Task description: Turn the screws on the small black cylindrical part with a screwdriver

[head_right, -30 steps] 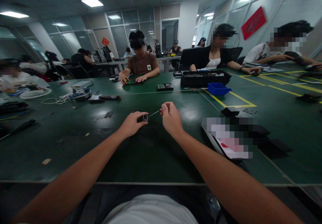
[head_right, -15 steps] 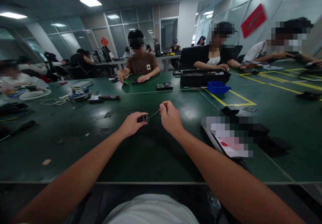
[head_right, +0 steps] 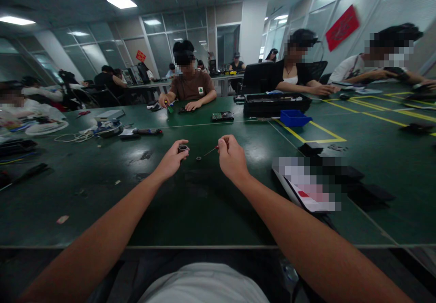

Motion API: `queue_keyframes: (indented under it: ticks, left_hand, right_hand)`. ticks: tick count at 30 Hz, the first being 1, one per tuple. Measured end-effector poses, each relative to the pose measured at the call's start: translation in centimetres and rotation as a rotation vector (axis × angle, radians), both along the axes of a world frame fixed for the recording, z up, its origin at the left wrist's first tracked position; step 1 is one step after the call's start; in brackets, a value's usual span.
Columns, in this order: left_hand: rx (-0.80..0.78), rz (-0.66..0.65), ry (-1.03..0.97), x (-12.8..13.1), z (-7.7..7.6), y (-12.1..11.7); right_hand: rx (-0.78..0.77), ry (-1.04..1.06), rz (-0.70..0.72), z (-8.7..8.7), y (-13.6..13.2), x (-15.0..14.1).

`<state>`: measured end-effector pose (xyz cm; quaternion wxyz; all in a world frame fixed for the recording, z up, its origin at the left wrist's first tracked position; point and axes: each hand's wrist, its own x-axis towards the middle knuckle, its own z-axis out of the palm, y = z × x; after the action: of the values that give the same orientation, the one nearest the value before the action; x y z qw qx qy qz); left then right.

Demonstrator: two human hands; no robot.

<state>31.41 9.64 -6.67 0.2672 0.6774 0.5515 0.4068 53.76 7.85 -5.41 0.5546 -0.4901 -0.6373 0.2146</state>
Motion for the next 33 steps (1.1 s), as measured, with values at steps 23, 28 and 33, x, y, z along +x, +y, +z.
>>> queue_keyframes:
  ticks: [23,28,33]
  left_hand:
    - [0.002,-0.112,0.688,0.2,0.5,3.5]
    - [-0.111,0.041,0.294,-4.3,1.8,3.8]
    - [-0.204,0.189,-0.176,-10.3,2.6,2.5]
  right_hand:
    - [-0.016,0.006,0.027,0.0,0.1,0.1]
    - [-0.021,0.002,0.033,-0.3,0.3,0.2]
    - [-0.019,-0.003,0.045,-0.3,0.3,0.1]
